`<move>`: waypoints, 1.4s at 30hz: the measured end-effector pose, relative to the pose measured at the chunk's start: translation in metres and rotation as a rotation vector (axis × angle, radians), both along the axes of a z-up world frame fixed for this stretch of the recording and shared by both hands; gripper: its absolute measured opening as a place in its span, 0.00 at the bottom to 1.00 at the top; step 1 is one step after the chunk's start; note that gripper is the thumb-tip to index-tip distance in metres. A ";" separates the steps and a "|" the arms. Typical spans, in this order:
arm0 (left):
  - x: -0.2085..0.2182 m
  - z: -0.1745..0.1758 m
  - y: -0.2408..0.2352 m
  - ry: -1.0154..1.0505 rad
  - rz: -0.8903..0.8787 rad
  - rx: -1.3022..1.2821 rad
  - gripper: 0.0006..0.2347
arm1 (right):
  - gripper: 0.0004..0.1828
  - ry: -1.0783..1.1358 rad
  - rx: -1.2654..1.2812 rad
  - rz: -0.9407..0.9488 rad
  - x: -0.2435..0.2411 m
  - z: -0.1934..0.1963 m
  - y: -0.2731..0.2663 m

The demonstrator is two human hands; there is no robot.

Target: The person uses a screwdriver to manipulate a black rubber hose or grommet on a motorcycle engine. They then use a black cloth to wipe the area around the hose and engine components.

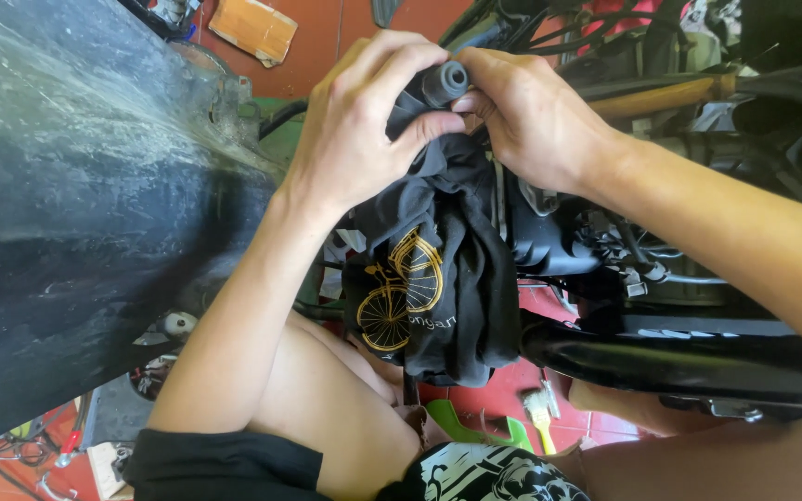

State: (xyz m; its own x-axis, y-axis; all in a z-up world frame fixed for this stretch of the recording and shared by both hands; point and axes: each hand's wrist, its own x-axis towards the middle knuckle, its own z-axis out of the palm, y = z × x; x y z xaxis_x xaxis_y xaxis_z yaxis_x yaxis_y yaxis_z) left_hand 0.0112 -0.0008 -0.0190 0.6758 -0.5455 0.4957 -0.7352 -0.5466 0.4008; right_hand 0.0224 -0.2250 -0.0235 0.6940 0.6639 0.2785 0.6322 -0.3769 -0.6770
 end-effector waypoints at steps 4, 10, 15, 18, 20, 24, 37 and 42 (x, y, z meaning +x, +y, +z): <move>0.002 -0.012 -0.003 0.039 0.030 -0.132 0.18 | 0.10 0.130 0.023 -0.092 -0.004 0.013 0.005; 0.005 -0.017 -0.004 -0.033 0.049 -0.210 0.17 | 0.08 0.029 -0.028 -0.089 -0.009 0.024 0.006; 0.006 -0.026 -0.006 -0.093 0.114 -0.189 0.17 | 0.27 -0.144 -0.125 -0.167 -0.016 0.028 0.014; 0.005 -0.027 -0.008 -0.156 0.124 -0.189 0.17 | 0.14 -0.178 -0.101 -0.232 -0.018 0.027 0.018; 0.003 -0.023 -0.009 -0.126 0.120 -0.213 0.14 | 0.12 -0.137 -0.044 -0.249 -0.017 0.024 0.017; 0.005 -0.027 -0.011 -0.145 0.115 -0.221 0.14 | 0.16 -0.158 -0.019 -0.238 -0.011 0.018 0.012; 0.010 -0.028 -0.011 -0.100 0.086 -0.229 0.16 | 0.09 0.024 -0.199 -0.249 -0.002 0.060 0.012; 0.008 -0.010 -0.011 0.157 0.054 -0.318 0.25 | 0.08 -0.039 -0.194 -0.362 -0.002 0.064 0.009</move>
State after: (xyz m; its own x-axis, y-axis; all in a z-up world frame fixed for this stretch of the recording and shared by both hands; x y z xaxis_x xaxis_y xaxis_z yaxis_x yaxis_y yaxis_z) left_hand 0.0190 -0.0114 -0.0293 0.7807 -0.3427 0.5226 -0.6248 -0.4127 0.6628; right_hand 0.0207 -0.2163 0.0407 0.8840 0.4214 0.2026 0.4587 -0.6980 -0.5499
